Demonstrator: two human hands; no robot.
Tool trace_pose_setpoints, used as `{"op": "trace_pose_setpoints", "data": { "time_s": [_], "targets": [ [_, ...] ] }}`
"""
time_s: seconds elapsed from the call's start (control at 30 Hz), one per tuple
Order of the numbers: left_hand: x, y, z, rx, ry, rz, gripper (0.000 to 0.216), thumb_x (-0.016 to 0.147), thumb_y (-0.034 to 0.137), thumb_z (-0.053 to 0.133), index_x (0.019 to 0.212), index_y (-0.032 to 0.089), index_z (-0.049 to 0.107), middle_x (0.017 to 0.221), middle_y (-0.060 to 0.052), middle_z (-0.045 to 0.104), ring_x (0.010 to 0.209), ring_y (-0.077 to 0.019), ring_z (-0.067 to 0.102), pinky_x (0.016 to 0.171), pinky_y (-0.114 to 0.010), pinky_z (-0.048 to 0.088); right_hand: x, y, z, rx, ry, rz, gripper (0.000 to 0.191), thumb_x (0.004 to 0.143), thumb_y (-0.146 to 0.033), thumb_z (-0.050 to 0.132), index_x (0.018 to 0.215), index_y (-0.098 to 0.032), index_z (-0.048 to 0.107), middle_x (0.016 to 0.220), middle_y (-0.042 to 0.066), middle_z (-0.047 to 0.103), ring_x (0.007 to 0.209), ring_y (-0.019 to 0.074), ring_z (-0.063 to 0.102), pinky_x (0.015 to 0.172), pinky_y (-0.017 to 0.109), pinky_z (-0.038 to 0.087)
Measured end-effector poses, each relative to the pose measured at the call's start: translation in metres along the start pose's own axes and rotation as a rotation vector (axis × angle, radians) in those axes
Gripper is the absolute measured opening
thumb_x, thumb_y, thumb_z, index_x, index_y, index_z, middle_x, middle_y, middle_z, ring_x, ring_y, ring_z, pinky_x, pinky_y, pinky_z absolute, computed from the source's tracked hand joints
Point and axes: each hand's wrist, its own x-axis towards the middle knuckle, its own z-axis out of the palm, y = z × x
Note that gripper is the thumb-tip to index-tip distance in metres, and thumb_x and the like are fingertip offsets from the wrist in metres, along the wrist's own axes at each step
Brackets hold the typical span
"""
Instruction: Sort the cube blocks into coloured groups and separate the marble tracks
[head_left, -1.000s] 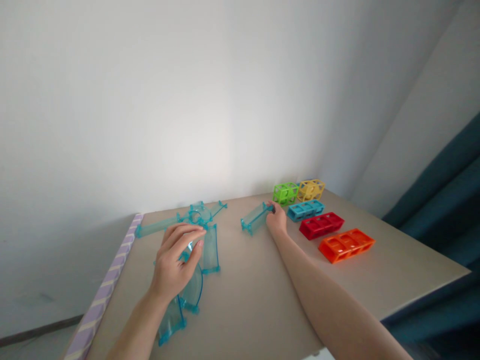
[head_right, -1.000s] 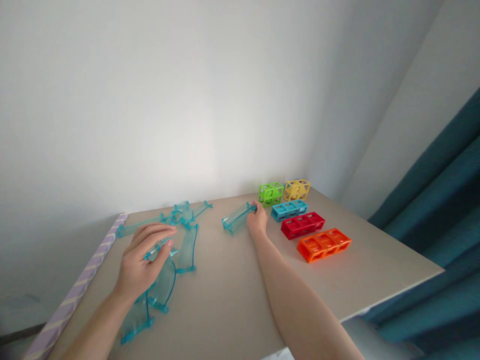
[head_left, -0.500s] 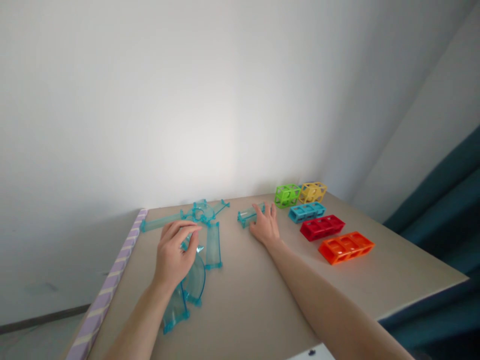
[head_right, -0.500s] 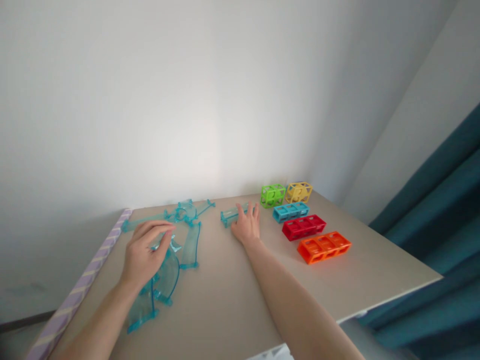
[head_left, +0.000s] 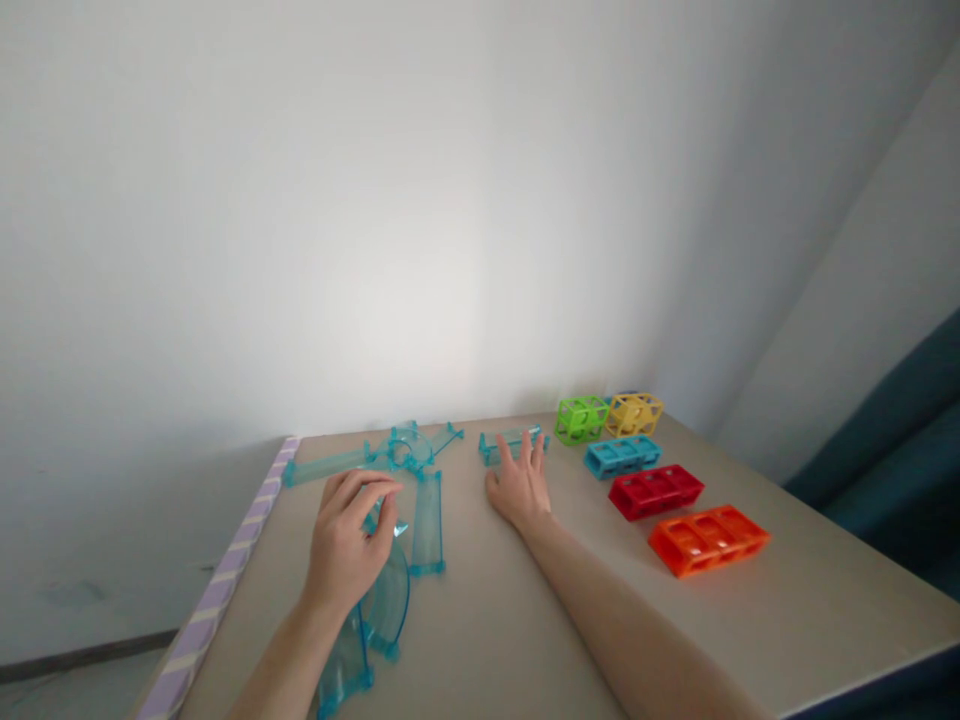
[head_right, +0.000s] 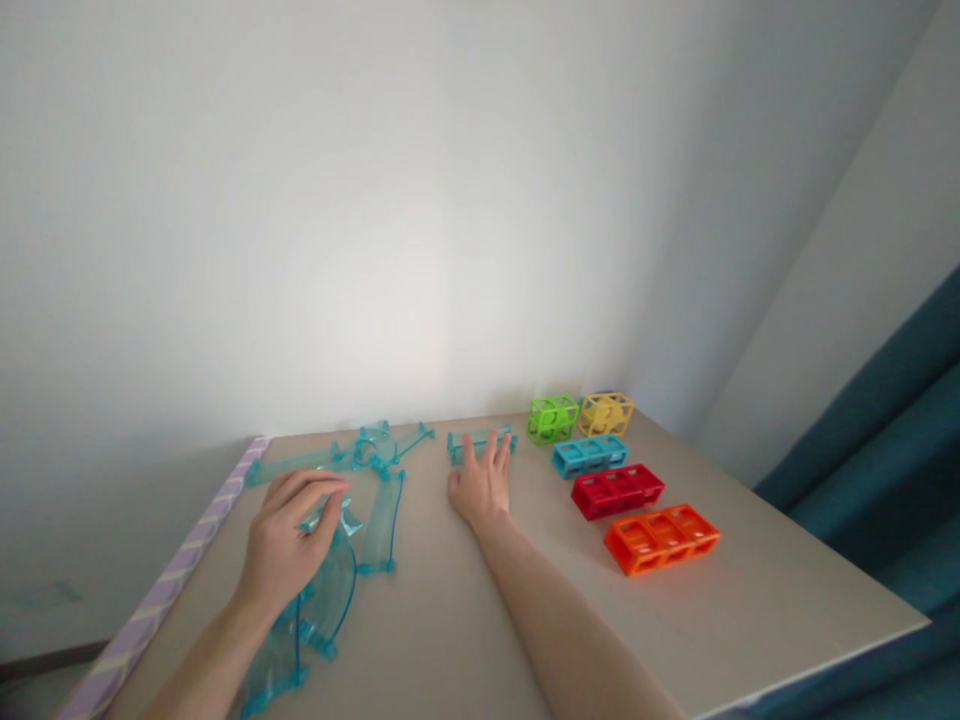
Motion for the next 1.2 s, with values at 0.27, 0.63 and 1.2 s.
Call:
{"op": "trace_pose_setpoints", "data": {
  "time_s": [0.27, 0.63, 1.2],
  "targets": [
    [-0.001, -0.001, -0.001, 0.025, 0.014, -0.049, 0.014, 0.081, 0.01, 0.058, 0.085, 0.021, 0.066, 0.087, -0.005, 0.065, 0.088, -0.0204, 0.058, 0.085, -0.037, 0.046, 0.013, -0.002, 0.005, 0.056, -0.04, 0.065, 0.069, 0.08, -0.041, 0.058, 0.143, -0.021, 0.038, 0.155, 0.021, 0.02, 0.141, 0.0489, 0.01, 0.109, 0.054, 0.017],
    [-0.001, -0.001, -0.001, 0.048, 0.015, -0.045, 0.014, 0.081, 0.009, 0.058, 0.085, 0.02, 0.067, 0.086, -0.005, 0.066, 0.087, -0.0207, 0.058, 0.085, -0.037, 0.046, 0.017, 0.0, 0.006, 0.047, -0.041, 0.105, 0.065, 0.085, -0.048, 0.054, 0.143, -0.025, 0.037, 0.155, 0.02, 0.019, 0.141, 0.0456, 0.015, 0.108, 0.052, 0.019],
    [-0.012, -0.021, 0.005, 0.249, -0.117, -0.267, 0.017, 0.08, 0.013, 0.054, 0.084, 0.022, 0.068, 0.086, -0.005, 0.066, 0.088, -0.0239, 0.058, 0.084, -0.038, 0.045, 0.015, -0.02, -0.024, 0.23, -0.015, -0.075, 0.041, 0.089, -0.03, 0.045, 0.126, -0.015, 0.055, 0.124, 0.017, 0.059, 0.117, 0.0296, 0.052, 0.098, 0.039, 0.035]
  ]
}}
